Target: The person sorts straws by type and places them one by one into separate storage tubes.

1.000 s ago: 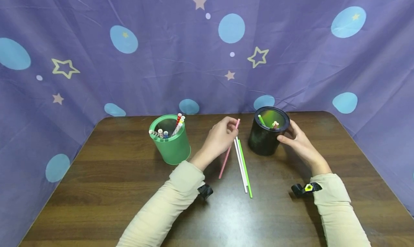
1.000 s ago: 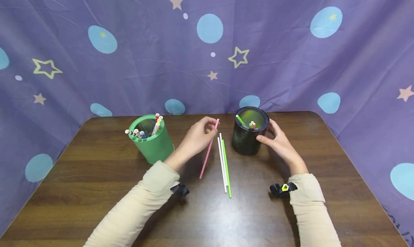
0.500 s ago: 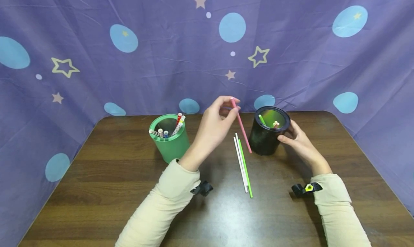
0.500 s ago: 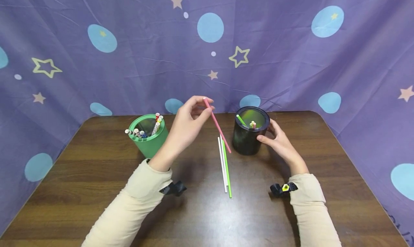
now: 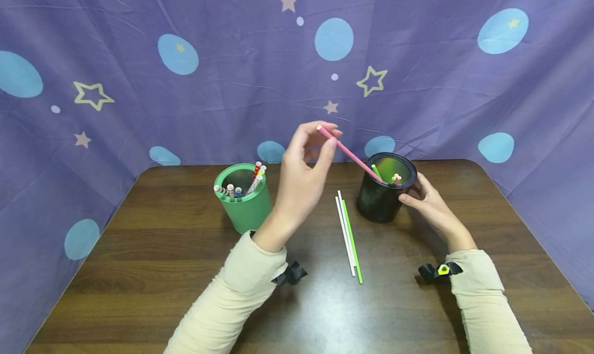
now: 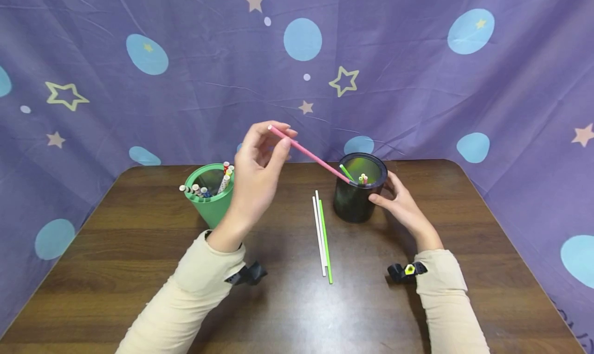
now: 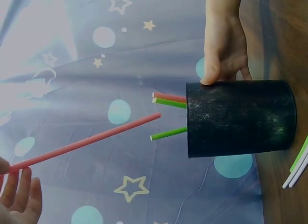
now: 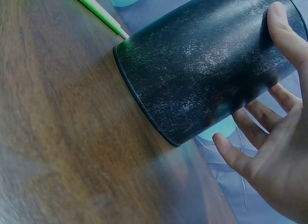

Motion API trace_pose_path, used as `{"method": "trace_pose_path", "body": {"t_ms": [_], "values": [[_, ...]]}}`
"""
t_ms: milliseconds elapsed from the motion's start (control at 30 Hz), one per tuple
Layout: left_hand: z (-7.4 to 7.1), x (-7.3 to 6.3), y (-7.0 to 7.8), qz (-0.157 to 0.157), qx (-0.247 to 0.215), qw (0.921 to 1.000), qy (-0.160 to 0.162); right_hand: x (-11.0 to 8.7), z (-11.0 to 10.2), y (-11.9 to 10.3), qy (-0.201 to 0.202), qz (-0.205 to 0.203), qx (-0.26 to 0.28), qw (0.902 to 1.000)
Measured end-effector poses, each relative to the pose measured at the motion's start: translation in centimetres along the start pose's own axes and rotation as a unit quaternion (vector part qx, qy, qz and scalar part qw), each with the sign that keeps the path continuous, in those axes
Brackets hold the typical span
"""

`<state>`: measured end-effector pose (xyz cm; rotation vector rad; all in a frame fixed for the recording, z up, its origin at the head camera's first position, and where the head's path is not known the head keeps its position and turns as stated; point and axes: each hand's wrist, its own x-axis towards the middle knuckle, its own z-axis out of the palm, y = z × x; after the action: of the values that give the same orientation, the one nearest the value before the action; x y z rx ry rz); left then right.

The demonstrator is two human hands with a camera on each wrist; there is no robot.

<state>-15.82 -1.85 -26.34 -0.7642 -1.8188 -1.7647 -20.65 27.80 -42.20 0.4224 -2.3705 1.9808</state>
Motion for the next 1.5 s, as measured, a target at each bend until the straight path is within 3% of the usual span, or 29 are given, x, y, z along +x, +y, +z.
{"method": "trace_pose_path", "body": {"t_ms": [200, 867, 1500], "values": [[0.3, -0.3, -0.7, 0.015, -0.013, 0.9997, 0.011, 0.0, 0.0, 0.2, 0.001, -0.004, -0.003, 1.0], [2.8, -2.4, -4.4, -0.017, 0.042, 0.9956, -0.082, -0.1, 0.1, 0.2, 0.003, 0.0, -0.003, 1.0], [2.3, -3.0, -6.8, -0.052, 0.087, 0.9888, -0.109, 0.1, 0.0, 0.2, 0.004, 0.001, -0.005, 1.0]]}}
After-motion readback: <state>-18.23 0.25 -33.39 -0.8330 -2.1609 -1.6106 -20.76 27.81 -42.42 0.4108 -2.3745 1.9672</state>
